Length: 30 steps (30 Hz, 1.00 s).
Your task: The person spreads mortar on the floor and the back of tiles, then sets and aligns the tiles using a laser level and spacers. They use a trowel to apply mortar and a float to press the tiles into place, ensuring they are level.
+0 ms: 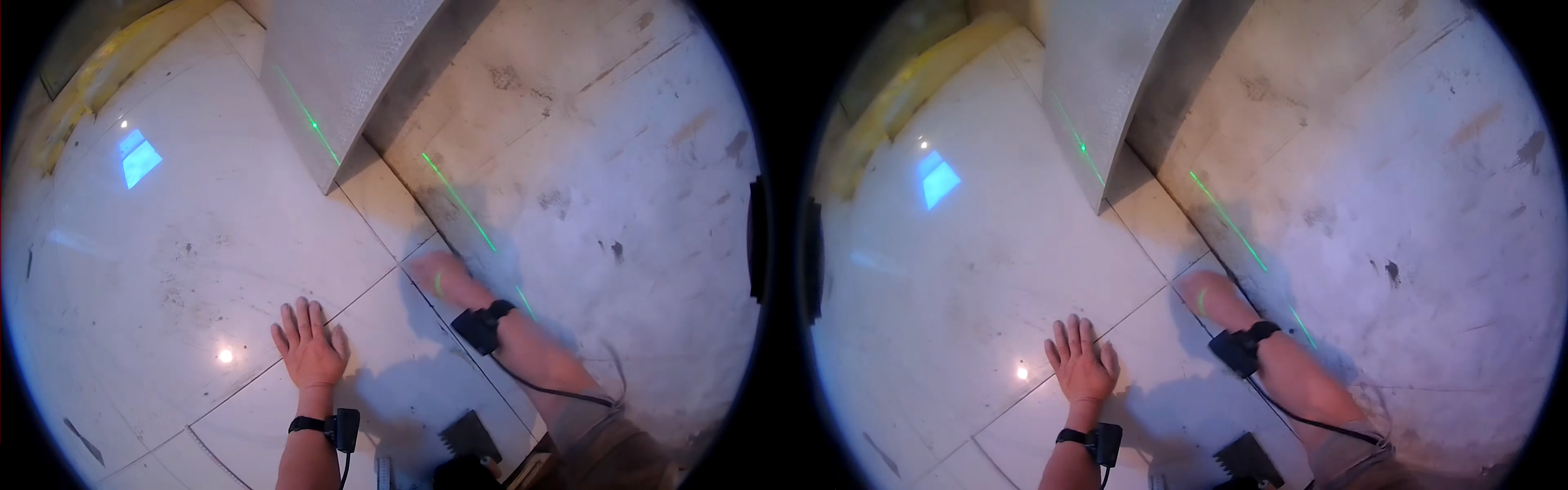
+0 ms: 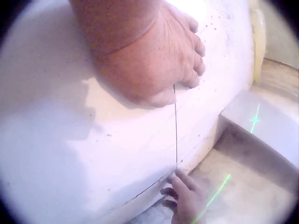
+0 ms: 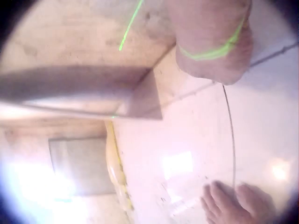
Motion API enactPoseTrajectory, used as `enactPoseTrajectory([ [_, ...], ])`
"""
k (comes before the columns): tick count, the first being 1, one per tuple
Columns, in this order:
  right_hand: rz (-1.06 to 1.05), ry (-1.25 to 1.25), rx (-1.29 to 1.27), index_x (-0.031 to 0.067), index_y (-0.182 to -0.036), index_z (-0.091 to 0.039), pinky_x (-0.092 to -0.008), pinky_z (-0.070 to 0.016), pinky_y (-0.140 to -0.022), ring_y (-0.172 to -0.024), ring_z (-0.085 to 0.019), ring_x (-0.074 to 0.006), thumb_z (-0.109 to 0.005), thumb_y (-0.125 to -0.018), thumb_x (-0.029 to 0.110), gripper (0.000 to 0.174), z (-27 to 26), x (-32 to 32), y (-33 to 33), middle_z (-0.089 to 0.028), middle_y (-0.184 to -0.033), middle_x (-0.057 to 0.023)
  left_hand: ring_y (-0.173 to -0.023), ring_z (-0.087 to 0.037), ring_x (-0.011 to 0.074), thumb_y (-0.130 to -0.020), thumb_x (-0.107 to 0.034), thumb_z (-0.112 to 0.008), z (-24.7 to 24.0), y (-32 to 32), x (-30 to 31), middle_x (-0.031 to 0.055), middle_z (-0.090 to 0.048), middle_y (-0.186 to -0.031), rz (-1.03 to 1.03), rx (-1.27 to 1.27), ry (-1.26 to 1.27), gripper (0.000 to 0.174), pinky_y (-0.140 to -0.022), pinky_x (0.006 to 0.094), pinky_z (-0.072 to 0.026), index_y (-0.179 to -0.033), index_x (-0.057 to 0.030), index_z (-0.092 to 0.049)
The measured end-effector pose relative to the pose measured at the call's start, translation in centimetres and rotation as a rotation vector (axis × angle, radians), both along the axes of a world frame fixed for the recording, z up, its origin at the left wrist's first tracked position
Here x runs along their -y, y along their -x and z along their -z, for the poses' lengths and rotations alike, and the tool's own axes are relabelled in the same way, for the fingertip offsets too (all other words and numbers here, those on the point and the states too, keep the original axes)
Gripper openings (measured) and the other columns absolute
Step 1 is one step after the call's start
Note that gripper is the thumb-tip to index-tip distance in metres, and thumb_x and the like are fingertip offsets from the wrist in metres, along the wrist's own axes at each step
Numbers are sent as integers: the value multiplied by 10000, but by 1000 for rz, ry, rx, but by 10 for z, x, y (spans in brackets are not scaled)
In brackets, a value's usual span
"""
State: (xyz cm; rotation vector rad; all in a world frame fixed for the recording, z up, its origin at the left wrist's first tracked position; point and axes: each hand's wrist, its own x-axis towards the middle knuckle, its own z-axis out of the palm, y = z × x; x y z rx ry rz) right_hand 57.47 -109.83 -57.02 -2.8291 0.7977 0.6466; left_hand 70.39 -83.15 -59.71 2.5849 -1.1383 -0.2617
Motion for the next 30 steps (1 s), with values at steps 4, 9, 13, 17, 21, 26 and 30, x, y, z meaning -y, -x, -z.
enactPoseTrajectory([
  [4, 509, -269, 401, -8, -849, -716, -386, -546, -642, -659, -680, -263, -649, -840, 205, 223, 12, 28, 6, -686, -742, -173, -1488, -219, 350, -907, -405, -522, -2, 0, 1, 98, -369, -1562, 8, 6, -18, 638, -1203, 553, -94, -1455, -90, -435],
  [9, 423, -419, 291, -35, -783, -697, -399, -547, -629, -567, -657, -325, -652, -823, 227, 269, 2, 21, -26, -658, -680, -230, -1499, -195, 350, -908, -396, -510, -3, -1, 0, 110, -350, -1573, 10, -28, -34, 649, -1208, 545, -82, -1470, -86, -417],
  [13, 602, -575, 250, -45, -757, -701, -345, -529, -510, -483, -644, -200, -684, -811, 158, 210, 1, 26, -32, -658, -609, -146, -1497, -198, 344, -910, -410, -511, -3, 0, 2, 98, -354, -1571, 6, -12, -42, 646, -1208, 545, -79, -1467, -94, -423],
  [17, 651, -626, 269, -59, -747, -692, -317, -517, -467, -483, -644, -170, -712, -785, 94, 159, 2, 26, -33, -657, -603, -112, -1489, -214, 338, -904, -427, -528, 2, 0, 0, 83, -366, -1564, 4, 21, -36, 650, -1207, 548, -85, -1461, -107, -433],
  [21, 667, -643, 282, -70, -758, -688, -315, -518, -467, -485, -643, -172, -722, -783, 96, 171, 1, 26, -32, -660, -609, -112, -1489, -216, 337, -903, -429, -528, 1, 0, 1, 82, -364, -1566, 4, 21, -44, 651, -1207, 548, -84, -1461, -107, -435],
  [26, 600, -576, 270, -54, -746, -702, -355, -534, -517, -502, -653, -214, -711, -768, 112, 168, 11, 26, -31, -666, -626, -161, -1504, -180, 338, -924, -408, -499, -4, 0, 1, 99, -331, -1585, 9, -24, -62, 644, -1212, 534, -67, -1477, -90, -408],
  [30, 401, -319, 136, -31, -802, -720, -359, -551, -546, -573, -690, -245, -708, -788, 88, 120, 12, 23, -39, -683, -671, -180, -1501, -187, 342, -925, -402, -504, -3, 0, 2, 104, -339, -1580, 11, -20, -51, 639, -1210, 537, -72, -1473, -87, -412],
])
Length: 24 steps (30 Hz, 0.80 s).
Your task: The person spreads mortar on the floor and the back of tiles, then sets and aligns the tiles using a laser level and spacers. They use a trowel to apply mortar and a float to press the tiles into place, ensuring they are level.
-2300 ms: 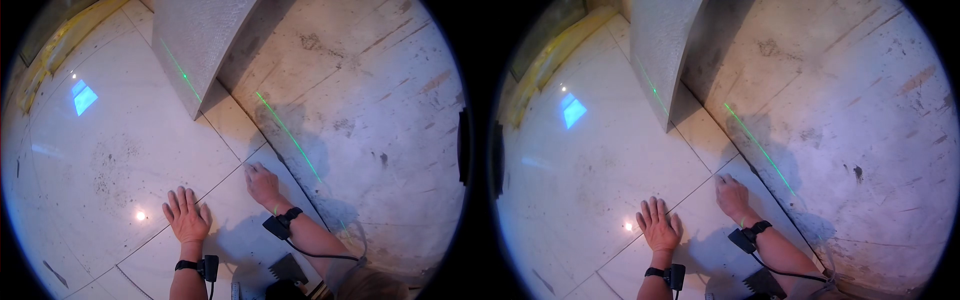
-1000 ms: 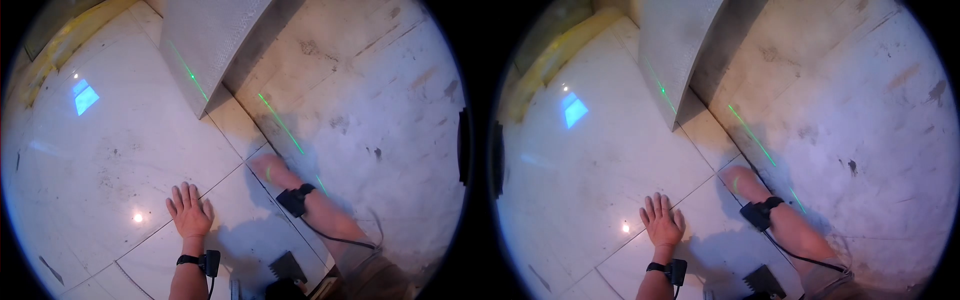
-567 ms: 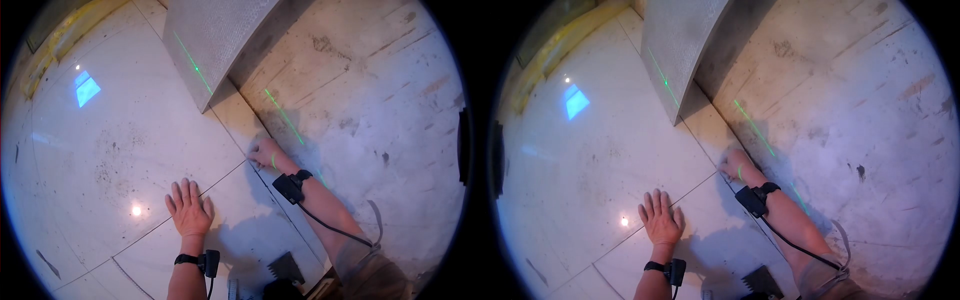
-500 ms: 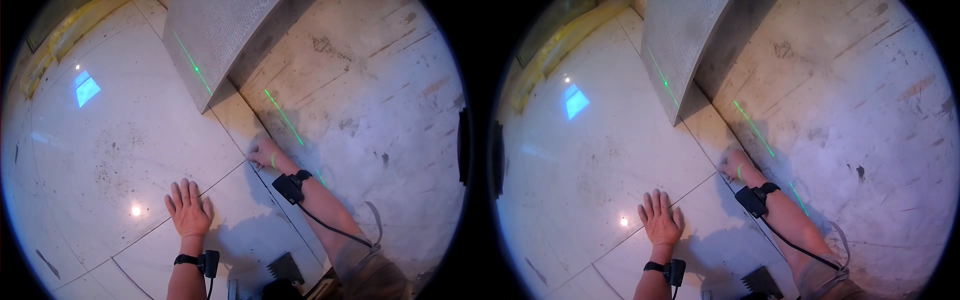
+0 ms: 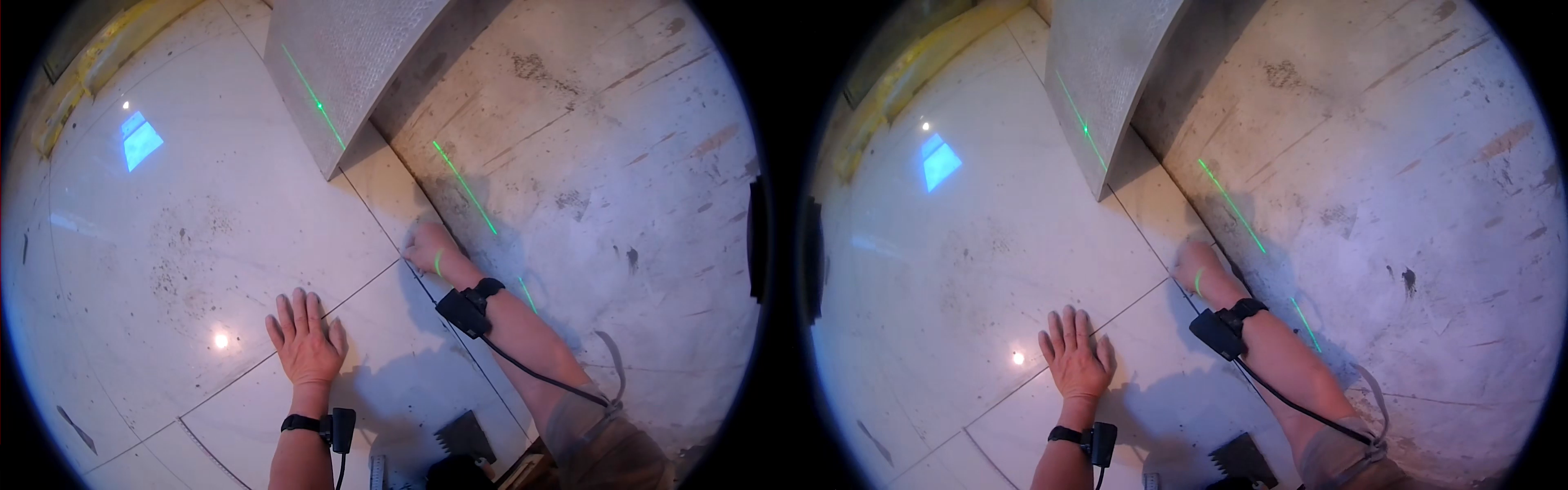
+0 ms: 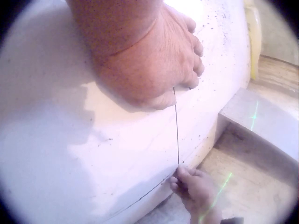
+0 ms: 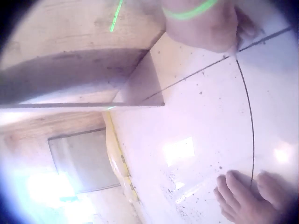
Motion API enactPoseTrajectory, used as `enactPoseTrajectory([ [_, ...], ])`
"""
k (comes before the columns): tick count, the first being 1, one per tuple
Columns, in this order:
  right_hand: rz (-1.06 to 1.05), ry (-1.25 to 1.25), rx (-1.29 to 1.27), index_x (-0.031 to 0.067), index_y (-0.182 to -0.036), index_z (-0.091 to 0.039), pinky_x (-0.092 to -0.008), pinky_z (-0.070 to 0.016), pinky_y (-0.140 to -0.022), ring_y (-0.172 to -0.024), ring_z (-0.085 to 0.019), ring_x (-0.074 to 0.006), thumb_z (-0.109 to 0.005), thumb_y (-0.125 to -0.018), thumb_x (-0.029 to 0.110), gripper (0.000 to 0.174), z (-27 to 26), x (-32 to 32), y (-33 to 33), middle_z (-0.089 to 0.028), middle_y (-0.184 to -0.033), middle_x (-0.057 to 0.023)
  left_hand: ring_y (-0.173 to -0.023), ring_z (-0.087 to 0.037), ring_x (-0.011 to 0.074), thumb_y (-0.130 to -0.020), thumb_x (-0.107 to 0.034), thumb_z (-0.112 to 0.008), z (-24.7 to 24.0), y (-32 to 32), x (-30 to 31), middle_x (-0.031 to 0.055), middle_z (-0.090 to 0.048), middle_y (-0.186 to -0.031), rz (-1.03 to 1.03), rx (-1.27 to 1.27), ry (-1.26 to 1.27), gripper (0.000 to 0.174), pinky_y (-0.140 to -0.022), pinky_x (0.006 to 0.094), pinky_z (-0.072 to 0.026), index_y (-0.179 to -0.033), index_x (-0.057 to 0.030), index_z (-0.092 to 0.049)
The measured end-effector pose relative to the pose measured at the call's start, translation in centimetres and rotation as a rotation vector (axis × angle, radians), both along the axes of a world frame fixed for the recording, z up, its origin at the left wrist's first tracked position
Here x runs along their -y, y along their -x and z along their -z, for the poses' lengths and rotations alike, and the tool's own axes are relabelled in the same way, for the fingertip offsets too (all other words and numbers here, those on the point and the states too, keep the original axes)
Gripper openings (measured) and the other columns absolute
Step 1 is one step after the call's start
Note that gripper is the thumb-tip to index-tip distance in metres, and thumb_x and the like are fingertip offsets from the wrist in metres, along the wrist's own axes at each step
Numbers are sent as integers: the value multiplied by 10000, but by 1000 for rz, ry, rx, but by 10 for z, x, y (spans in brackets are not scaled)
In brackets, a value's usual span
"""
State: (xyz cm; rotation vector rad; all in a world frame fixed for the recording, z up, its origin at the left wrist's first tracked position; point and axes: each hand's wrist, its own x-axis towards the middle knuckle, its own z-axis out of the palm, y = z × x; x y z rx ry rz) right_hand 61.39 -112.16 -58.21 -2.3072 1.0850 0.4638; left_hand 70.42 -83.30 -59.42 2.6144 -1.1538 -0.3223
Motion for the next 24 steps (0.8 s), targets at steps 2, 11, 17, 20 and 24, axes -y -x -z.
enactPoseTrajectory([
  [2, -92, 156, -13, -22, -788, -722, -403, -555, -618, -650, -692, -319, -715, -764, 125, 150, 12, 1, 2, -675, -708, -220, -1501, -186, 344, -926, -401, -505, -1, 0, 0, 106, -341, -1578, 1, -2, 1, 638, -1209, 538, -72, -1472, -83, -413],
  [11, -161, 309, -116, -23, -736, -707, -446, -558, -678, -708, -686, -381, -681, -773, 168, 196, 15, -4, -3, -674, -756, -245, -1495, -201, 352, -921, -383, -512, 0, -1, 2, 116, -353, -1570, -2, 0, 24, 627, -1206, 546, -82, -1457, -68, -428],
  [17, 110, -176, -42, -59, -735, -670, -335, -558, -487, -522, -684, -212, -673, -805, 60, 138, -1, 2, -2, -670, -668, -160, -1483, -225, 346, -904, -391, -536, 2, -2, -2, 95, -371, -1556, -4, 31, 36, 625, -1196, 558, -105, -1446, -95, -441],
  [20, 147, -204, 0, -77, -758, -654, -320, -552, -457, -511, -682, -201, -679, -799, 20, 109, -10, 0, -3, -658, -640, -143, -1476, -237, 342, -898, -400, -545, 4, 0, -2, 81, -380, -1548, -11, 39, 44, 624, -1193, 563, -115, -1441, -107, -447],
  [24, 139, -189, -19, -71, -733, -672, -334, -562, -491, -508, -683, -204, -671, -804, 56, 145, -9, 1, -3, -676, -653, -156, -1475, -239, 343, -897, -406, -548, 5, 0, -2, 79, -385, -1545, -7, 52, 52, 625, -1192, 564, -118, -1437, -105, -452],
])
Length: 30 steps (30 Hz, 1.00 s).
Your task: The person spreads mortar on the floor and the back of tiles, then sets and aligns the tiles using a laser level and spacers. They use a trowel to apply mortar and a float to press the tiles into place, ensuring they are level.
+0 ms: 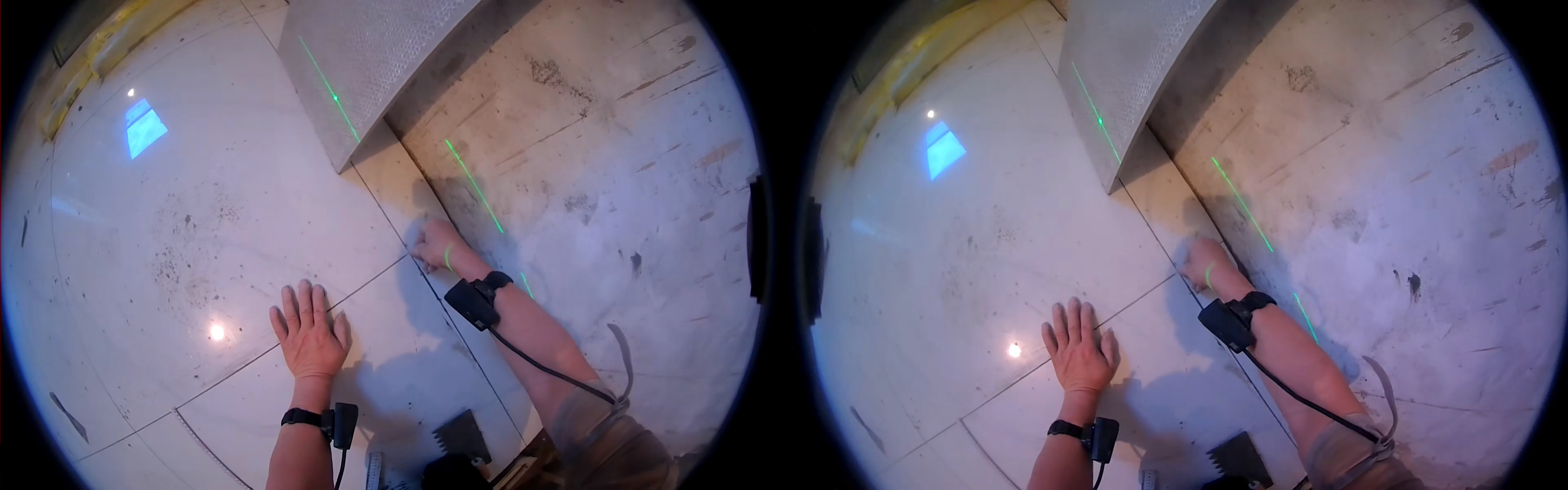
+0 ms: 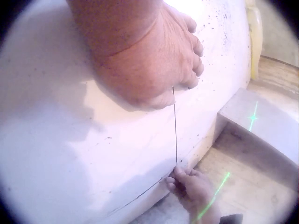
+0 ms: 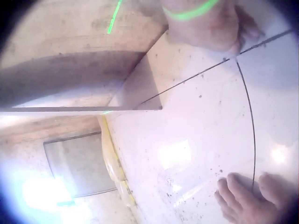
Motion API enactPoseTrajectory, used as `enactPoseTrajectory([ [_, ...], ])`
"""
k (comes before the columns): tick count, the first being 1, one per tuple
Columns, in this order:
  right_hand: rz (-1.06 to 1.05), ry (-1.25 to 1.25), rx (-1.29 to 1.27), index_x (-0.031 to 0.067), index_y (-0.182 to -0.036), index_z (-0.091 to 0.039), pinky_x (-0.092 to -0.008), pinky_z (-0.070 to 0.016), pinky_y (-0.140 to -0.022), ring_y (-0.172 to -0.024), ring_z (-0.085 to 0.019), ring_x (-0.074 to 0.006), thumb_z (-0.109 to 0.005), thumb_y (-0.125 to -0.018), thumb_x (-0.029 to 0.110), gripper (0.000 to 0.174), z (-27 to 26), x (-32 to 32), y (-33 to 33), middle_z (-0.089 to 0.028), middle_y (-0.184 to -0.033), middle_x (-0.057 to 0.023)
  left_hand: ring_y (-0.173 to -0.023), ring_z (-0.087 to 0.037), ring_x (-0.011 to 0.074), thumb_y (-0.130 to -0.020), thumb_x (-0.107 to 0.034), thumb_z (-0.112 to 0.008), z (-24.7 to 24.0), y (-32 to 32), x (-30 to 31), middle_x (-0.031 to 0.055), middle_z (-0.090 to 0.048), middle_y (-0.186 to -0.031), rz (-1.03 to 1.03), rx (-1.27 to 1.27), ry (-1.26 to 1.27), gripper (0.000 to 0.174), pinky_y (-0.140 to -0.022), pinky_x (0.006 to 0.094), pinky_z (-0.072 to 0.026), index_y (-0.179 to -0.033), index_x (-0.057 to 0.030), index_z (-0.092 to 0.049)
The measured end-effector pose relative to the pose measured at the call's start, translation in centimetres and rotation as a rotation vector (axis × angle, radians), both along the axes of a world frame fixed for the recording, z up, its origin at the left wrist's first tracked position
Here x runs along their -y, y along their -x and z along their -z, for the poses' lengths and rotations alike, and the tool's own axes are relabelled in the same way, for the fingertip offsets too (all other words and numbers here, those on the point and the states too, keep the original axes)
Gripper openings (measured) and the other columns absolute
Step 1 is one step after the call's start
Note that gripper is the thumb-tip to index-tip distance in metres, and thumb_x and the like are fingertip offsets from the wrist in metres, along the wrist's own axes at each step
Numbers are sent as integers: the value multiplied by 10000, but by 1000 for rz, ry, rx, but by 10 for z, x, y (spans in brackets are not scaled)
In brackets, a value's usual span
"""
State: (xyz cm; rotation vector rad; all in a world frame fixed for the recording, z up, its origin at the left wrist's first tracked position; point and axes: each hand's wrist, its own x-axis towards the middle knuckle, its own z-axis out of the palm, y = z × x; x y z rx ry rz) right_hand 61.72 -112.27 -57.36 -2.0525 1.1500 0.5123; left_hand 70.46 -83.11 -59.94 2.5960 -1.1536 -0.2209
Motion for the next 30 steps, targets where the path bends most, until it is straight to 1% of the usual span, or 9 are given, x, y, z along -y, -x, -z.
enactPoseTrajectory([
  [3, -224, 191, -119, -47, -689, -691, -367, -579, -589, -525, -685, -246, -628, -800, 91, 188, 6, 1, -5, -696, -696, -185, -1475, -239, 342, -899, -410, -548, -1, 0, 1, 78, -385, -1545, 3, -1, -6, 626, -1192, 565, -117, -1436, -102, -453],
  [6, -276, 299, -191, -34, -773, -720, -451, -564, -773, -841, -698, -398, -611, -748, 35, 131, 6, -2, -10, -693, -824, -251, -1488, -218, 358, -919, -382, -519, -3, 0, 1, 113, -374, -1558, 7, -43, 0, 614, -1201, 552, -93, -1448, -79, -442],
  [9, -312, 365, -234, -26, -804, -727, -470, -555, -799, -884, -692, -411, -616, -736, 30, 142, 6, -8, -10, -696, -897, -260, -1492, -209, 356, -925, -377, -513, -9, -1, 3, 115, -361, -1566, 6, -54, -21, 616, -1202, 553, -92, -1456, -75, -431],
  [15, -229, 457, -139, -28, -802, -723, -479, -548, -805, -893, -684, -420, -625, -743, 39, 133, 7, -22, -5, -691, -891, -259, -1492, -201, 362, -925, -368, -511, -7, 0, 3, 121, -351, -1569, 8, -43, -34, 614, -1197, 561, -99, -1457, -71, -428],
  [18, -291, 400, -138, -23, -797, -718, -486, -541, -797, -881, -673, -429, -628, -781, 103, 156, 5, -16, 1, -681, -875, -264, -1490, -205, 366, -922, -372, -512, -4, 0, 2, 121, -360, -1563, 4, -42, -25, 614, -1197, 560, -100, -1454, -75, -433],
  [21, -220, 337, 7, -17, -800, -714, -486, -534, -799, -869, -664, -430, -647, -794, 175, 203, 8, -10, 10, -674, -867, -266, -1480, -233, 341, -901, -409, -542, -2, 0, 1, 77, -383, -1550, -6, 4, -8, 617, -1194, 559, -110, -1434, -108, -466],
  [24, -108, 228, 50, -15, -813, -713, -477, -531, -811, -862, -663, -424, -675, -784, 214, 234, 13, -7, 12, -676, -862, -258, -1479, -233, 339, -902, -412, -543, 0, 1, 1, 74, -385, -1548, -11, -11, -10, 618, -1195, 558, -110, -1435, -111, -464],
  [28, -101, 228, 38, -16, -822, -718, -472, -530, -819, -875, -667, -418, -670, -778, 189, 215, 10, -9, 9, -679, -874, -257, -1480, -231, 338, -907, -412, -539, -1, 0, 0, 73, -378, -1552, -6, -14, -16, 622, -1197, 557, -106, -1446, -114, -448],
  [30, -137, 279, -36, -20, -817, -720, -466, -535, -821, -891, -672, -412, -669, -772, 159, 192, 9, -9, 4, -682, -885, -260, -1480, -230, 338, -910, -410, -536, 0, 1, 0, 73, -374, -1554, -2, -12, -19, 623, -1198, 556, -104, -1452, -116, -441],
])
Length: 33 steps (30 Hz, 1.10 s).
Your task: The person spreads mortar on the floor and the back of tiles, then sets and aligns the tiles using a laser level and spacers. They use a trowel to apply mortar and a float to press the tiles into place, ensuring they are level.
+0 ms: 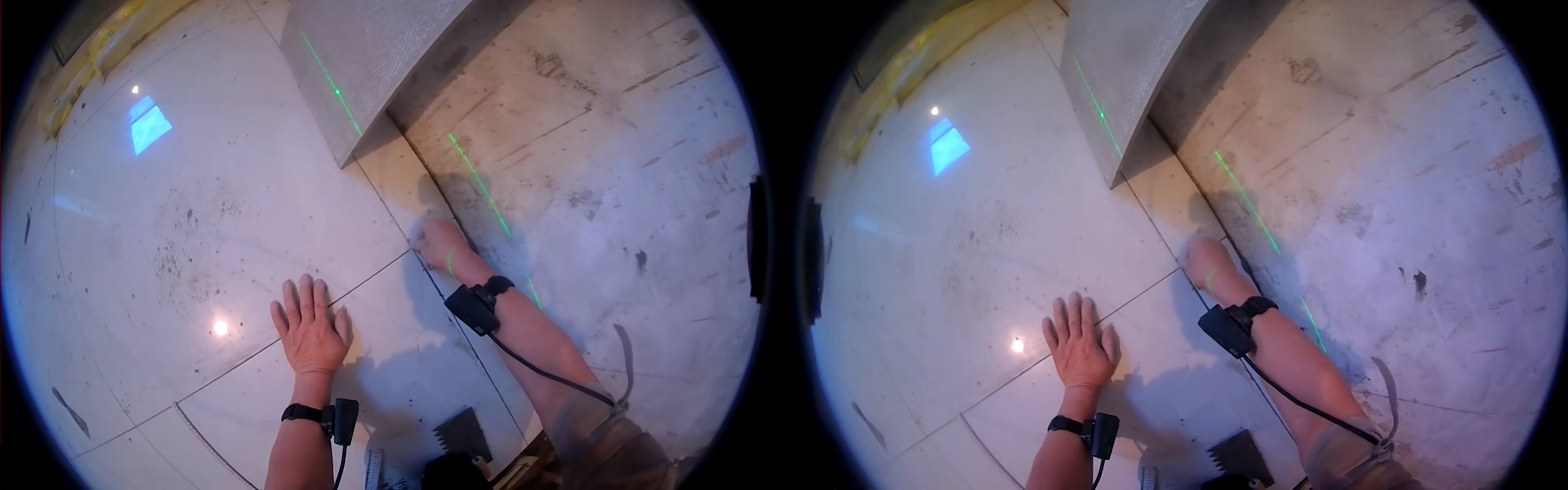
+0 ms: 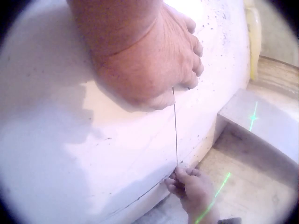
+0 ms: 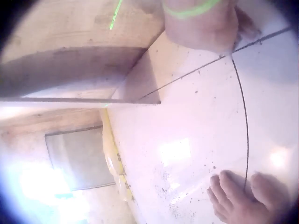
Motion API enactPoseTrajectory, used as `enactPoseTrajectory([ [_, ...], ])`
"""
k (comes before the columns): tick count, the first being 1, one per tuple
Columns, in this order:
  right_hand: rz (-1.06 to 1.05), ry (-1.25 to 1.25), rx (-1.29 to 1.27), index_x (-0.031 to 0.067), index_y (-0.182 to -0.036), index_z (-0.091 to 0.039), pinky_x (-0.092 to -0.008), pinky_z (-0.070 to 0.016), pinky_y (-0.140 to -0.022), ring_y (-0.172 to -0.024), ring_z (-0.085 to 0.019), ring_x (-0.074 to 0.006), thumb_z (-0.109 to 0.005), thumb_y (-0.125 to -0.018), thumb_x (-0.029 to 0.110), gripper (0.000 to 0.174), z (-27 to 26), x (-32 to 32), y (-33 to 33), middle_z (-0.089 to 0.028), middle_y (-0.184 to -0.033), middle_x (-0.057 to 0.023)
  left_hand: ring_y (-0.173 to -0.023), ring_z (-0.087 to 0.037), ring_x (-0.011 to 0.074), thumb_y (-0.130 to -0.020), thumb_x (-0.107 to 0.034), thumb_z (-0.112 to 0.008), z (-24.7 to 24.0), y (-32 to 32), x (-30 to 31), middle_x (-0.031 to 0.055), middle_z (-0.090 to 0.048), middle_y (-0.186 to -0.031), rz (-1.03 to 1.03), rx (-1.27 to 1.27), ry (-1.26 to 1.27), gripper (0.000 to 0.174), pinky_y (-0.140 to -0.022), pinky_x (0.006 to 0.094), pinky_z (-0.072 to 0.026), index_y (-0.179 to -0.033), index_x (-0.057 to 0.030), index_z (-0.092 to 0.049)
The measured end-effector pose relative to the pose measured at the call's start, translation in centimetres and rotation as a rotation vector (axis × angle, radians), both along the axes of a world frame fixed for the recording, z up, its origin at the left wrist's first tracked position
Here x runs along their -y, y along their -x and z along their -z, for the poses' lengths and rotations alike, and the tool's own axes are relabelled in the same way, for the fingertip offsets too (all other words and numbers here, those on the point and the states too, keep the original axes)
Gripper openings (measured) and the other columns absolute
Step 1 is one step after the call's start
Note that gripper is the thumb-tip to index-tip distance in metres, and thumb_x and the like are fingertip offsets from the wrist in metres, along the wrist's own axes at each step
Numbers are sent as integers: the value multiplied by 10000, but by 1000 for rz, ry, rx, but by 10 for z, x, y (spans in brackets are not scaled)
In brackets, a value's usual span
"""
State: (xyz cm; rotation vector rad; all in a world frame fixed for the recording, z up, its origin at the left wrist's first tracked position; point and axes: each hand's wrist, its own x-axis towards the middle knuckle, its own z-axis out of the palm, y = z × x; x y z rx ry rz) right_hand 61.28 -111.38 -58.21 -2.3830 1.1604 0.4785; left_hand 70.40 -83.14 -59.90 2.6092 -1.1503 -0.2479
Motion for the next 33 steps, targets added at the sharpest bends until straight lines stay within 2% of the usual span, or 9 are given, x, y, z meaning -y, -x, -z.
enactPoseTrajectory([
  [3, -134, 83, -170, -29, -824, -725, -453, -544, -831, -926, -680, -407, -655, -763, 84, 145, -2, -1, -9, -689, -918, -262, -1484, -222, 338, -916, -410, -528, -1, 0, 0, 74, -368, -1557, 3, 0, -4, 621, -1200, 554, -99, -1455, -116, -437],
  [6, -110, 115, -190, -39, -853, -727, -447, -550, -838, -955, -683, -405, -634, -766, 30, 145, -11, -4, -19, -693, -954, -266, -1489, -210, 334, -919, -417, -518, -2, 0, 1, 74, -361, -1561, 4, 2, -16, 622, -1203, 550, -94, -1456, -114, -435],
  [9, -90, 116, -203, -39, -889, -730, -453, -551, -836, -959, -684, -404, -625, -775, 21, 166, -16, -10, -26, -696, -973, -258, -1490, -208, 334, -921, -422, -510, 1, 0, 1, 76, -362, -1561, 4, 7, -24, 624, -1203, 549, -93, -1455, -109, -436],
  [18, -135, 152, -239, -17, -872, -734, -448, -556, -846, -965, -685, -389, -626, -786, 42, 150, -16, -8, -29, -702, -980, -244, -1493, -206, 350, -920, -378, -503, -6, -1, 1, 112, -359, -1566, 15, -24, -17, 620, -1203, 548, -90, -1459, -80, -430],
  [21, -187, 112, -247, -11, -808, -734, -428, -570, -798, -845, -717, -351, -608, -797, 54, 142, -24, -5, -31, -717, -857, -221, -1474, -243, 349, -912, -383, -530, -2, -1, 0, 88, -392, -1543, 12, 14, 15, 606, -1189, 569, -127, -1441, -100, -446],
  [24, 36, -184, -76, -69, -735, -671, -373, -578, -550, -588, -711, -274, -702, -750, 43, 117, -12, 9, -18, -678, -672, -204, -1477, -237, 343, -908, -387, -532, -1, -1, 0, 83, -385, -1549, -2, 14, 28, 610, -1192, 564, -122, -1442, -104, -447],
  [27, 128, -291, 40, -61, -741, -658, -327, -550, -454, -520, -687, -202, -691, -780, 40, 114, -5, 10, -7, -667, -645, -152, -1482, -230, 337, -907, -394, -532, -1, 0, 0, 76, -380, -1554, -1, -3, 18, 618, -1196, 558, -112, -1447, -109, -443],
  [30, 211, -288, 25, -22, -648, -673, -366, -559, -523, -538, -698, -226, -607, -813, 65, 198, -6, 5, -9, -661, -569, -128, -1485, -222, 332, -907, -404, -530, -2, 0, 0, 69, -370, -1560, -4, -3, -1, 625, -1200, 552, -103, -1451, -110, -441],
  [33, 530, -456, 123, -53, -789, -640, -344, -512, -442, -546, -681, -234, -674, -835, 58, 125, -14, -9, -5, -657, -657, -147, -1487, -217, 331, -908, -410, -525, -3, -1, 1, 70, -359, -1566, -3, -13, -10, 630, -1203, 548, -96, -1453, -108, -438],
])
